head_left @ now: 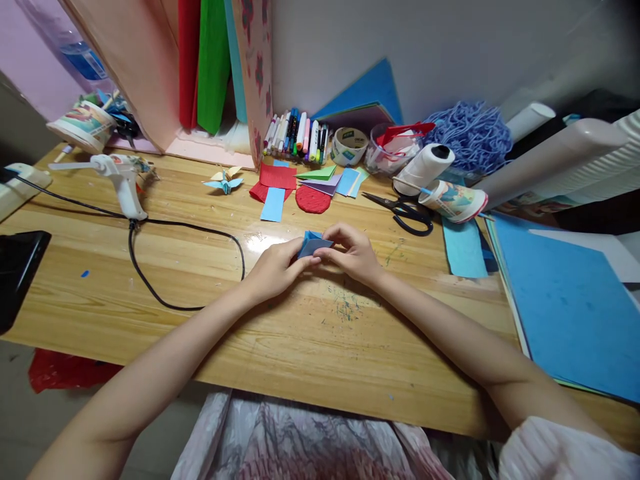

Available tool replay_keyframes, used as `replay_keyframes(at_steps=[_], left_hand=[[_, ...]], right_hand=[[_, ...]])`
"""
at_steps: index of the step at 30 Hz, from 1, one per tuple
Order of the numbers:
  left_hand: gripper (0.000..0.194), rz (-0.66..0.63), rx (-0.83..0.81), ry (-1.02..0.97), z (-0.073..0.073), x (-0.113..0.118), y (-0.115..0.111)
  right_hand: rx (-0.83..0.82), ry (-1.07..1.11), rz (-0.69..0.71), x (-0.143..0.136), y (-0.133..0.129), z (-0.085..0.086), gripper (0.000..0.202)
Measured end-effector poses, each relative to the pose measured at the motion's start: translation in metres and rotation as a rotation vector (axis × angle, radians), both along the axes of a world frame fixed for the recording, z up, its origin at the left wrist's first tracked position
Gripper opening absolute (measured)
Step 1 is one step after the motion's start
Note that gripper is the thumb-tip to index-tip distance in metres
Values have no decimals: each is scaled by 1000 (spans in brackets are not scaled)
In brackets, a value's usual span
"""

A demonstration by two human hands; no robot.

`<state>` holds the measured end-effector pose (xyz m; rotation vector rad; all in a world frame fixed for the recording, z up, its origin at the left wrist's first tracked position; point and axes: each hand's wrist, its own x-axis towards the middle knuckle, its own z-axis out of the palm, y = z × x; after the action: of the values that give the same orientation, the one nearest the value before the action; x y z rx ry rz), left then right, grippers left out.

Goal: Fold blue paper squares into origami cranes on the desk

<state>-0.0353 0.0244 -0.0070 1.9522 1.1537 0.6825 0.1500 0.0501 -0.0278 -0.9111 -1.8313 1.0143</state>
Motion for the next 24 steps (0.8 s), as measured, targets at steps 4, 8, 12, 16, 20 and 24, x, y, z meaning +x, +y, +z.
replay_keyframes(at_steps=[4,8,12,16,20,24], left_hand=[[23,24,0,-2,2,0,1],[23,41,6,27,1,1,0],[27,81,2,-7,-1,2,0],[30,106,41,28,-1,1,0],[38,115,2,2,1,0,0],[44,87,-84,-71,1,1,0]], right_hand=[[17,13,29,3,8,3,15],[107,-9,32,4,11,5,15],[-71,59,79,-1,7,6,23],[-297,228,11,-7,3,3,29],[-422,257,49,-8,4,1,35],[-421,206,125,-8,4,0,31]])
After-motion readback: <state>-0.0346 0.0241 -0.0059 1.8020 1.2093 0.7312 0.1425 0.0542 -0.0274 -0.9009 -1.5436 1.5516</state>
